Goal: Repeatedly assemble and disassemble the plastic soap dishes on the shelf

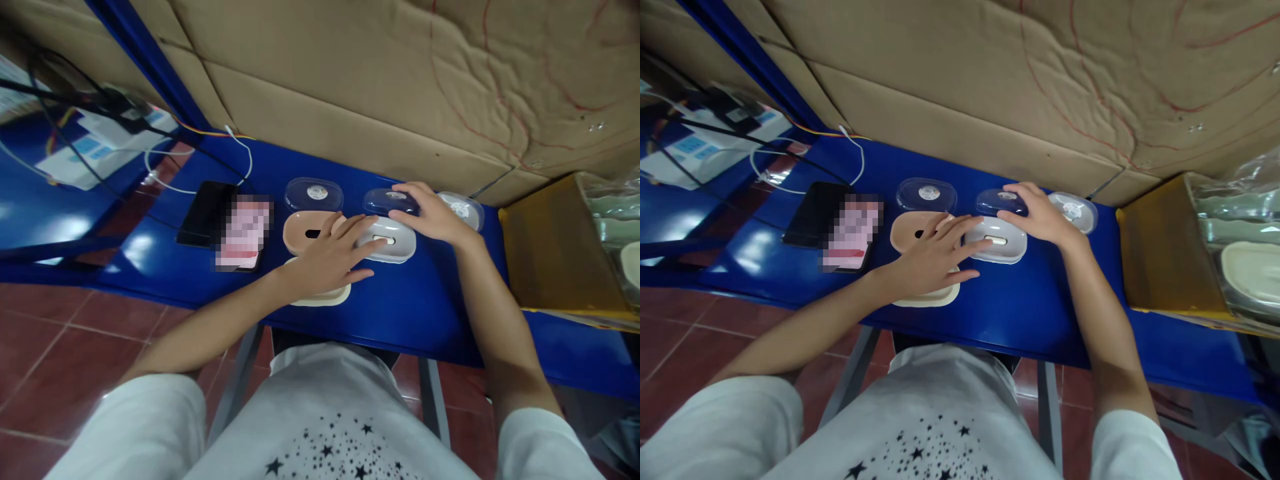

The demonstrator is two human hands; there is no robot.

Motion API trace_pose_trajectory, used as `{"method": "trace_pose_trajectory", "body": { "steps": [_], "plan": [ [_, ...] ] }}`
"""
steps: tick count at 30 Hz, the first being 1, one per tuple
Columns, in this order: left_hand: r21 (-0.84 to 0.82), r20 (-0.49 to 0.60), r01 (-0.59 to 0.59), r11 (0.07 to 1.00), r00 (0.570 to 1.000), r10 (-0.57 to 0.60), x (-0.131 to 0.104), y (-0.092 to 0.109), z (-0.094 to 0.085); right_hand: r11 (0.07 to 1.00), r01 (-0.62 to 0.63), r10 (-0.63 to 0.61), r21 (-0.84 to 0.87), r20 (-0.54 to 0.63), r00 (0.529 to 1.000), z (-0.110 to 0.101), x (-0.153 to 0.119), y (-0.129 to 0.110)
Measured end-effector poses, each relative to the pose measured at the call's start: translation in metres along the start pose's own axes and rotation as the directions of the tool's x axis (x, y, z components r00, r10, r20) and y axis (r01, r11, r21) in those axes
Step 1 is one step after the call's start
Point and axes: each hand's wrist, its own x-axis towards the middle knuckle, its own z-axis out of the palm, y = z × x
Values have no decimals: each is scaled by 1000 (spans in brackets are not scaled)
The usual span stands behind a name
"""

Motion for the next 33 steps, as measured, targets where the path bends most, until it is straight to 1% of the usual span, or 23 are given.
{"method": "trace_pose_trajectory", "body": {
  "steps": [2,3,5,8,9,11,13,14,16,18,21,25,28,30,31,33],
  "plan": [
    [18,27,-43,999,999,42,0,2,3,999,33,-34,-9,-60,998,15,7,11],
    [19,41,-60,998,997,59,0,2,5,999,39,-40,-11,-66,997,22,10,15],
    [4,48,-82,997,996,81,0,2,7,999,11,-12,-39,-38,999,29,13,17],
    [-14,2,-96,995,995,96,1,2,10,992,-46,50,-117,33,998,24,12,8],
    [-10,-13,-102,995,995,102,1,2,11,990,-47,53,-131,44,998,19,9,1],
    [6,-35,-109,994,993,109,1,3,14,992,-11,20,-126,75,997,8,3,-14],
    [20,-56,-107,994,993,108,2,4,15,994,38,-21,-101,162,987,-3,-6,-31],
    [21,-71,-102,995,992,104,2,4,16,995,57,-36,-84,230,973,-7,-10,-39],
    [8,-104,-89,996,991,89,2,4,17,996,65,-41,-53,365,930,-11,-18,-52],
    [-18,-133,-82,996,988,79,1,3,17,998,47,-21,-49,435,900,-10,-24,-60],
    [-42,-157,-68,997,986,61,2,0,18,997,30,6,-74,437,900,-5,-27,-67],
    [-50,-206,-59,997,977,48,3,-2,18,996,4,37,-92,448,893,-1,-26,-68],
    [-29,-307,-49,998,951,38,4,0,15,999,-11,30,-43,463,886,-7,-24,-65],
    [-4,-345,-53,999,937,48,3,3,12,1000,-13,6,11,450,893,-16,-22,-60],
    [14,-331,-65,998,941,66,3,5,10,999,-9,-6,33,422,907,-20,-21,-57],
    [62,-233,-112,992,965,123,2,9,9,999,10,-27,51,333,942,-27,-19,-52]
  ]
}}
